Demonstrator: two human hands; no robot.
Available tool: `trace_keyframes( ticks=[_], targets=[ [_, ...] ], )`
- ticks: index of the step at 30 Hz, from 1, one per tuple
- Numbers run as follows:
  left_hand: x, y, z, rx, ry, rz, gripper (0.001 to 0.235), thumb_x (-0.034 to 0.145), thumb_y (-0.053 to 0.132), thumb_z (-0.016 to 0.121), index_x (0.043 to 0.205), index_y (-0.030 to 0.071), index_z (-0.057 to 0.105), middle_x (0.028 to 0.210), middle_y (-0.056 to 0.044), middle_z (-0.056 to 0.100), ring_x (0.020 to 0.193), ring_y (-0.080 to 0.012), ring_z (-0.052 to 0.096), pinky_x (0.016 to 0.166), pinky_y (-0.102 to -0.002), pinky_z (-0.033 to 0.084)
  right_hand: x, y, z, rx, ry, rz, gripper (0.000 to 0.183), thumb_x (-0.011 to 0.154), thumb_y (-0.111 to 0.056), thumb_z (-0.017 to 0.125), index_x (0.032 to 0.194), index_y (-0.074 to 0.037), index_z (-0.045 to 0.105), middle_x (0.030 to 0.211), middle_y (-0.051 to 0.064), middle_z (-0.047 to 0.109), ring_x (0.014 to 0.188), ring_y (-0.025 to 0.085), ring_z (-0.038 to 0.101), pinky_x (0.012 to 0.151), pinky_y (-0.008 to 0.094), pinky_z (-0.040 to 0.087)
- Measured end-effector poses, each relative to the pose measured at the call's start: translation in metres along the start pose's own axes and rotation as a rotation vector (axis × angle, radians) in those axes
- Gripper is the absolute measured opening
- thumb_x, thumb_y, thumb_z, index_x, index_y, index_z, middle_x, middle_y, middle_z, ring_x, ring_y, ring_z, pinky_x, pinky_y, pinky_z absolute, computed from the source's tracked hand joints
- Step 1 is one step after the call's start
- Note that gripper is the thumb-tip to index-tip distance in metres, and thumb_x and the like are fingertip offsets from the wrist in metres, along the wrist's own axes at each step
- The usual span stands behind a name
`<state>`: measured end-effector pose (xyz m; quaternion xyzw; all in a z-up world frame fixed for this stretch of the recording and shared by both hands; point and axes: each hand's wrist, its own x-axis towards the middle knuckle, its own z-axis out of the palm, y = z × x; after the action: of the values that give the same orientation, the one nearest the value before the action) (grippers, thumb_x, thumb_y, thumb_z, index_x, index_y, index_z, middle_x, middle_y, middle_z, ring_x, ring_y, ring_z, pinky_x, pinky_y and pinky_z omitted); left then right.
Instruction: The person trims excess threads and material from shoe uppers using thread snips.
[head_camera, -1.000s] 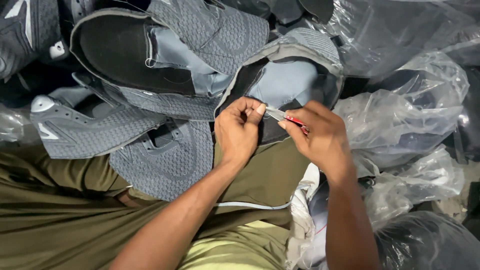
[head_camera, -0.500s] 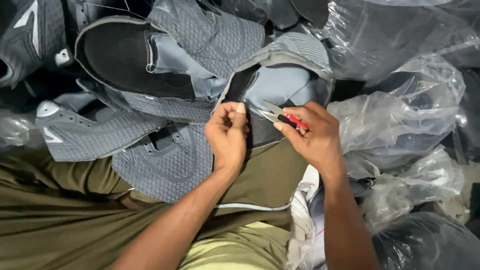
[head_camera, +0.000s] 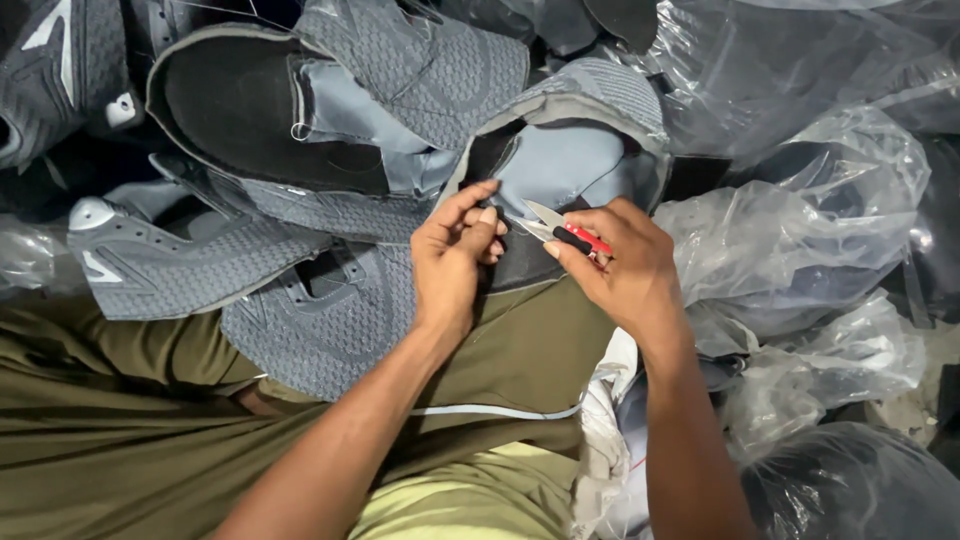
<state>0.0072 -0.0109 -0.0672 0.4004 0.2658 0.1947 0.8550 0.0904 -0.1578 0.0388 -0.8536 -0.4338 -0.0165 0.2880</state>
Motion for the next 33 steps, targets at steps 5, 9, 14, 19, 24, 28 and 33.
trace_keyframes(
  ticks=[5, 9, 14, 19, 24, 28, 33],
  targets=[
    [-0.002, 0.001, -0.008, -0.078, -0.099, -0.025, 0.029, 0.099, 0.005, 0.064, 0.127, 0.000, 0.071, 0.086, -0.001, 0.067, 0.071, -0.0064, 0.058, 0.066, -0.022, 0.048, 0.000, -0.006, 0.002, -0.036, 0.018, -0.001, 0.028, 0.086, -0.015, 0.087, 0.107, -0.004, 0.071, 0.088, 0.008, 0.063, 0.066, 0.021, 0.062, 0.058, 0.033, 0.049],
    [-0.003, 0.001, -0.007, -0.054, -0.126, -0.006, 0.031, 0.099, 0.004, 0.064, 0.128, 0.001, 0.071, 0.085, -0.001, 0.067, 0.071, -0.0063, 0.057, 0.067, -0.022, 0.048, 0.002, -0.008, 0.005, -0.079, 0.043, -0.075, 0.031, 0.090, -0.015, 0.085, 0.113, -0.003, 0.069, 0.093, 0.009, 0.061, 0.076, 0.025, 0.066, 0.064, 0.035, 0.052],
    [-0.005, -0.001, -0.009, -0.088, -0.128, 0.013, 0.032, 0.098, 0.003, 0.063, 0.130, 0.001, 0.069, 0.084, -0.001, 0.066, 0.072, -0.0065, 0.058, 0.067, -0.023, 0.049, 0.010, -0.012, 0.011, -0.167, 0.001, -0.143, 0.028, 0.092, -0.017, 0.083, 0.112, -0.003, 0.069, 0.094, 0.010, 0.062, 0.076, 0.029, 0.066, 0.065, 0.038, 0.052],
    [-0.004, -0.001, -0.013, -0.112, -0.129, 0.020, 0.032, 0.098, 0.002, 0.064, 0.129, -0.001, 0.070, 0.086, -0.001, 0.067, 0.073, -0.0070, 0.059, 0.069, -0.023, 0.050, 0.010, -0.009, 0.013, -0.139, -0.018, -0.133, 0.024, 0.093, -0.016, 0.082, 0.109, -0.004, 0.069, 0.092, 0.009, 0.062, 0.072, 0.026, 0.066, 0.063, 0.037, 0.052],
    [-0.004, -0.002, -0.013, -0.136, -0.140, -0.005, 0.032, 0.099, 0.003, 0.064, 0.131, -0.001, 0.068, 0.085, -0.002, 0.068, 0.072, -0.0069, 0.059, 0.068, -0.023, 0.049, 0.010, -0.009, 0.013, -0.054, 0.005, -0.106, 0.022, 0.093, -0.013, 0.082, 0.109, -0.003, 0.070, 0.091, 0.008, 0.062, 0.067, 0.022, 0.062, 0.060, 0.034, 0.050],
    [-0.003, -0.003, -0.016, -0.141, -0.141, -0.008, 0.032, 0.099, 0.002, 0.064, 0.131, -0.001, 0.068, 0.085, -0.002, 0.068, 0.072, -0.0067, 0.059, 0.068, -0.023, 0.049, 0.013, -0.009, 0.018, -0.062, 0.006, -0.107, 0.020, 0.093, -0.012, 0.082, 0.107, -0.003, 0.071, 0.090, 0.008, 0.062, 0.067, 0.022, 0.063, 0.060, 0.034, 0.050],
    [-0.003, -0.002, -0.017, -0.121, -0.155, 0.009, 0.031, 0.098, 0.002, 0.063, 0.129, -0.002, 0.069, 0.086, -0.002, 0.068, 0.073, -0.0080, 0.060, 0.070, -0.024, 0.051, 0.014, -0.007, 0.022, -0.047, -0.006, -0.055, 0.020, 0.092, -0.011, 0.083, 0.105, -0.001, 0.071, 0.088, 0.009, 0.063, 0.066, 0.022, 0.065, 0.059, 0.034, 0.051]
  ],
)
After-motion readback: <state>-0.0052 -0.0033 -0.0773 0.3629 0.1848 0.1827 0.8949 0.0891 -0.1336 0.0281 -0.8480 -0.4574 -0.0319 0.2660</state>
